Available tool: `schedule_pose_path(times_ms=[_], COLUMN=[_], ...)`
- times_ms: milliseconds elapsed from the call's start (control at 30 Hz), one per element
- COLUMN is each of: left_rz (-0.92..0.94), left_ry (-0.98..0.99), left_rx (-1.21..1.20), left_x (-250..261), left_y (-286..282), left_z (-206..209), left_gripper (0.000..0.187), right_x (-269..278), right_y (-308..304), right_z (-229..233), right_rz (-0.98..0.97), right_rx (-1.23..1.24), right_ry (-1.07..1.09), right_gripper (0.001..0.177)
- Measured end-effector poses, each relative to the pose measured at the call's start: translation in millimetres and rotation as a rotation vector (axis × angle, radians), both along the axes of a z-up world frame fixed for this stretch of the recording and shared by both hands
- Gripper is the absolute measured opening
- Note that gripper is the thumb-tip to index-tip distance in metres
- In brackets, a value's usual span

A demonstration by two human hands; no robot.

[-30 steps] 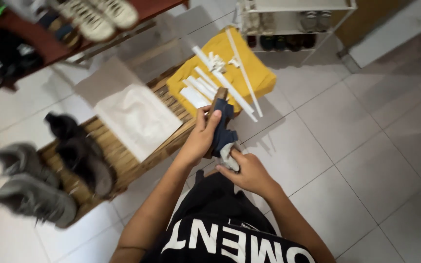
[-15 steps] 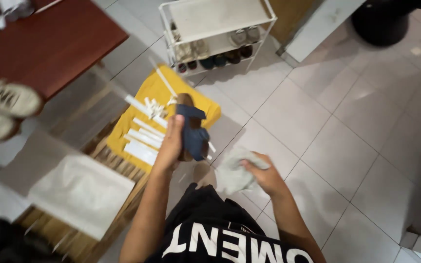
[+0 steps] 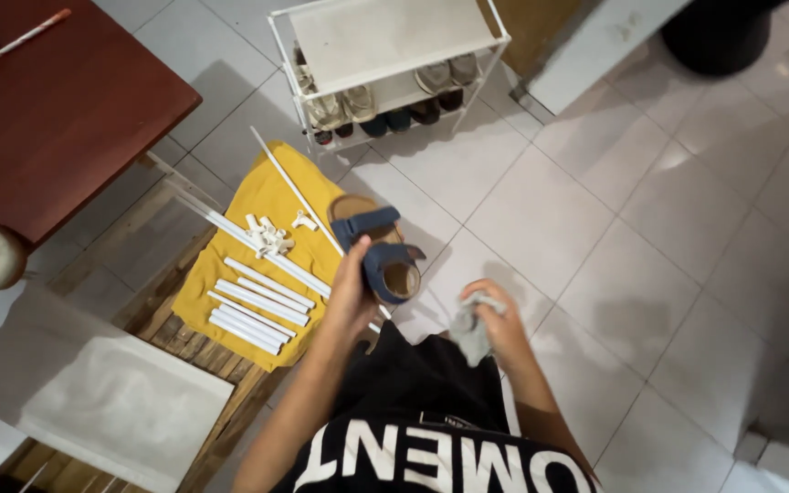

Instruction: Cleaning a sandal with a cloth and then assembling a small plastic storage rack by connecting tubes and joints.

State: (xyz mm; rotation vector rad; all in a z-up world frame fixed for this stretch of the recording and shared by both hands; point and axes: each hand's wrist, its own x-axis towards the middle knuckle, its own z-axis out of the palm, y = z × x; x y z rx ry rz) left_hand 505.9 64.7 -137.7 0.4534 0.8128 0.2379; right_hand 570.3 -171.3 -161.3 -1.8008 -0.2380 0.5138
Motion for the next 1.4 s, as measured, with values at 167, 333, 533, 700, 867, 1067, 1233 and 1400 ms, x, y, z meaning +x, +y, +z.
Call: schedule_pose_path(times_ms=[167, 333, 533, 700, 867, 1067, 1233, 1400], left_rz=[-0.011, -0.196, -0.544, -1.135, -1.132, -0.407, -0.630, -1.259], left_ry=[0.077, 0.164, 0.305, 0.315, 0.265, 0.255, 0.593, 1.204], left_rx=[0.000, 0.126, 0.531, 0.636, 0.524, 0.139, 1.213, 0.476], left_x=[7, 20, 72, 147, 206, 199, 189, 179], left_y=[5, 34, 50, 59, 57, 12, -112, -164], left_z=[-22, 94, 101, 99, 100, -100, -242, -311], left_gripper=[0.049, 0.085, 0.085, 0.093, 0.116, 0.126, 0.067, 0.113], right_x=[24, 98, 222, 303, 359, 403, 409, 443], right_y=[66, 98, 132, 140, 127, 98, 123, 198], right_z=[41, 60, 68, 46, 12, -139, -281, -413], right_rz=[0.261, 0.520, 0.931, 1.194, 1.269, 0.705, 0.185, -0.079], right_rx=[-0.035, -0.035, -0.054, -0.128, -0.201, -0.278, -0.195, -0.036], right_ry=[-0.063, -0.163, -0.081, -0.099, 0.035, 0.512, 0.747, 0.644], right_gripper=[0.014, 0.043, 0.069, 0.031, 0.019, 0.032, 0.040, 0.009])
